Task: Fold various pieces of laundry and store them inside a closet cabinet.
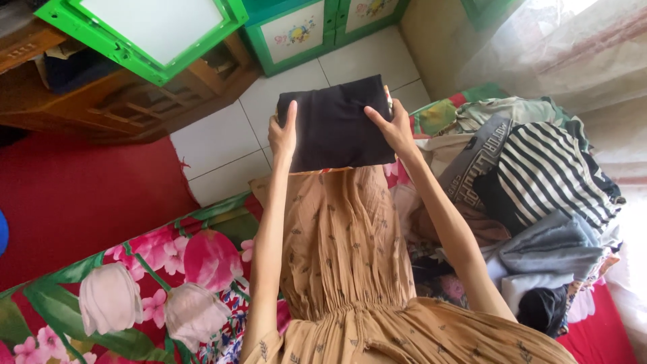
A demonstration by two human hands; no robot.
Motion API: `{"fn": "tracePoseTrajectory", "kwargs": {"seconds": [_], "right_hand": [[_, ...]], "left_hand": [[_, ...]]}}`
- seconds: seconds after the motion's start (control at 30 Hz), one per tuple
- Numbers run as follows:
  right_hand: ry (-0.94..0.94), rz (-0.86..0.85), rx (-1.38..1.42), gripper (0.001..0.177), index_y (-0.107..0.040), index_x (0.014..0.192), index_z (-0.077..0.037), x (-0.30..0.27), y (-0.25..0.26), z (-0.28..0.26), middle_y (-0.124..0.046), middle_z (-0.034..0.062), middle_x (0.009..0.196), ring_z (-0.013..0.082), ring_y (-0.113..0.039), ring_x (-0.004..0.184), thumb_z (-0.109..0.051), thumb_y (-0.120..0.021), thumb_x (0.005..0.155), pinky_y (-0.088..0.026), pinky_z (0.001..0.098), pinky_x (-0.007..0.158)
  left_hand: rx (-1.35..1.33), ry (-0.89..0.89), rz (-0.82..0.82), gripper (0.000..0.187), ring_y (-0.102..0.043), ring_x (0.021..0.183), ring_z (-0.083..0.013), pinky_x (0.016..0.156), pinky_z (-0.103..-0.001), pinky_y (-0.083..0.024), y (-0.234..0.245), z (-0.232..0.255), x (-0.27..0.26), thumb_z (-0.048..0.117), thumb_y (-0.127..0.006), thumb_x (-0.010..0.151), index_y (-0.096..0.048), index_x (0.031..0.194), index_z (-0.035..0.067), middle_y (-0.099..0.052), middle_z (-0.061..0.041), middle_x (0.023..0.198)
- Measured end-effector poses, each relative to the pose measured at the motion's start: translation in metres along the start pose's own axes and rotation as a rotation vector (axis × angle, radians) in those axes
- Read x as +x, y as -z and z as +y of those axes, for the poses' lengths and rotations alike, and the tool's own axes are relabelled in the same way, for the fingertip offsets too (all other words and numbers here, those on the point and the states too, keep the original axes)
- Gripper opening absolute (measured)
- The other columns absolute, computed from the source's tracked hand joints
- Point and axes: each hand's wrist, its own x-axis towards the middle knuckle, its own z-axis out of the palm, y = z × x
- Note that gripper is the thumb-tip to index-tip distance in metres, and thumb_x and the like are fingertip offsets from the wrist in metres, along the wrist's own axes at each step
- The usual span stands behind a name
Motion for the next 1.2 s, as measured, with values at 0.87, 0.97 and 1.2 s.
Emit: {"fn": "tracePoseTrajectory", "kwargs": {"seconds": [0.87, 0.97, 1.2], "right_hand": [[0.010, -0.040, 0.014, 0.046, -0.065, 0.119, 0.002, -0.046, 0.006, 0.090, -0.067, 0.0057, 0.091, 0.0111, -0.058, 0.083, -0.035, -0.038, 0.113, -0.051, 0.0300, 0.078], [0.054, 0.045, -0.085, 0.039, -0.065, 0.119, 0.001, -0.045, 0.005, 0.096, -0.071, 0.0102, 0.092, 0.0141, -0.062, 0.086, -0.029, -0.041, 0.111, -0.052, 0.0325, 0.080], [0.067, -0.003, -0.249, 0.037, -0.063, 0.117, 0.002, -0.030, 0.012, 0.145, -0.071, 0.0186, 0.094, 0.0235, -0.065, 0.086, -0.028, -0.043, 0.111, -0.050, 0.0399, 0.081]], "left_hand": [[-0.011, -0.370, -0.182, 0.058, -0.071, 0.106, -0.0303, 0.089, -0.045, -0.056, 0.010, -0.136, -0.011, 0.054, -0.036, 0.112, -0.065, 0.128, 0.006, -0.074, -0.022, 0.113], [0.068, -0.439, -0.044, 0.051, -0.069, 0.098, -0.0348, 0.081, -0.047, -0.054, 0.013, -0.111, -0.032, 0.045, -0.046, 0.105, -0.066, 0.119, 0.000, -0.073, -0.025, 0.104], [0.059, -0.102, -0.216, 0.049, -0.071, 0.089, -0.0290, 0.082, -0.044, -0.053, 0.030, -0.118, -0.011, 0.044, -0.043, 0.110, -0.067, 0.104, 0.002, -0.072, -0.019, 0.093]]}}
